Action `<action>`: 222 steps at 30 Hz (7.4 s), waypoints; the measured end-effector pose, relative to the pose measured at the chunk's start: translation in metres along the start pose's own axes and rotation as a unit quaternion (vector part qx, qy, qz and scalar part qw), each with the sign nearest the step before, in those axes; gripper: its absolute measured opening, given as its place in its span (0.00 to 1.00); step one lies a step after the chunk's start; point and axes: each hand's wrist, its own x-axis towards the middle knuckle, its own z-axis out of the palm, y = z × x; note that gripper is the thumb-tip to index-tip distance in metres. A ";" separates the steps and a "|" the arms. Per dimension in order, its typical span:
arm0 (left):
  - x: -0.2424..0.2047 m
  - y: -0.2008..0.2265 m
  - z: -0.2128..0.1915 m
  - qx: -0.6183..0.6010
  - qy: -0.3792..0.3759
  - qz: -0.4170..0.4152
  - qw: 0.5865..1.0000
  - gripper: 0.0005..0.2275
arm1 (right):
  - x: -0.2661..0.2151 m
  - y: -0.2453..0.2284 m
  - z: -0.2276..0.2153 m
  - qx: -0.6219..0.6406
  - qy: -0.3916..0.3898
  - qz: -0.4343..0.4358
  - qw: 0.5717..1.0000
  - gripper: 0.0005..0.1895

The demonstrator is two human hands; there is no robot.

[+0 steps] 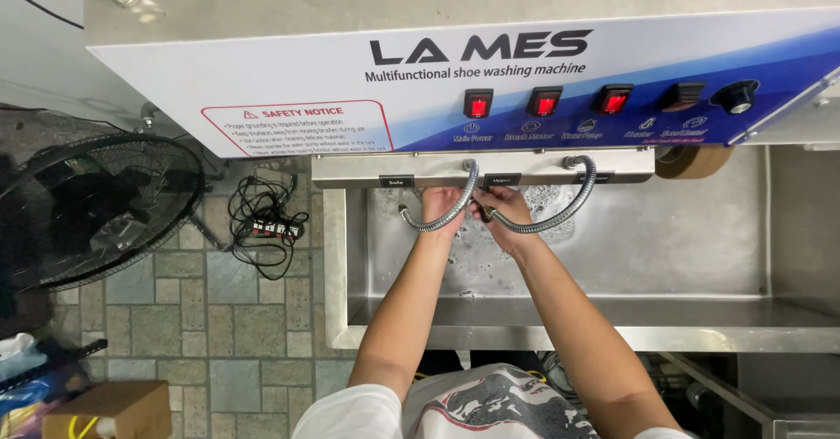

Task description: The recorder is washing and rinsing a small camo-patterned pouch using a shoe washing station and a sink.

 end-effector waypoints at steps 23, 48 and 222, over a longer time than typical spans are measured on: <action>-0.018 0.023 -0.009 0.019 -0.161 0.035 0.986 0.14 | 0.054 0.041 -0.021 0.228 0.001 0.025 0.973 0.12; -0.075 0.032 -0.074 0.250 0.072 0.038 0.965 0.19 | 0.007 0.003 0.014 0.149 -0.114 -0.043 0.981 0.10; 0.006 -0.014 -0.013 0.020 -0.085 0.043 0.995 0.19 | -0.049 0.031 -0.010 -0.205 -0.007 -0.058 0.977 0.09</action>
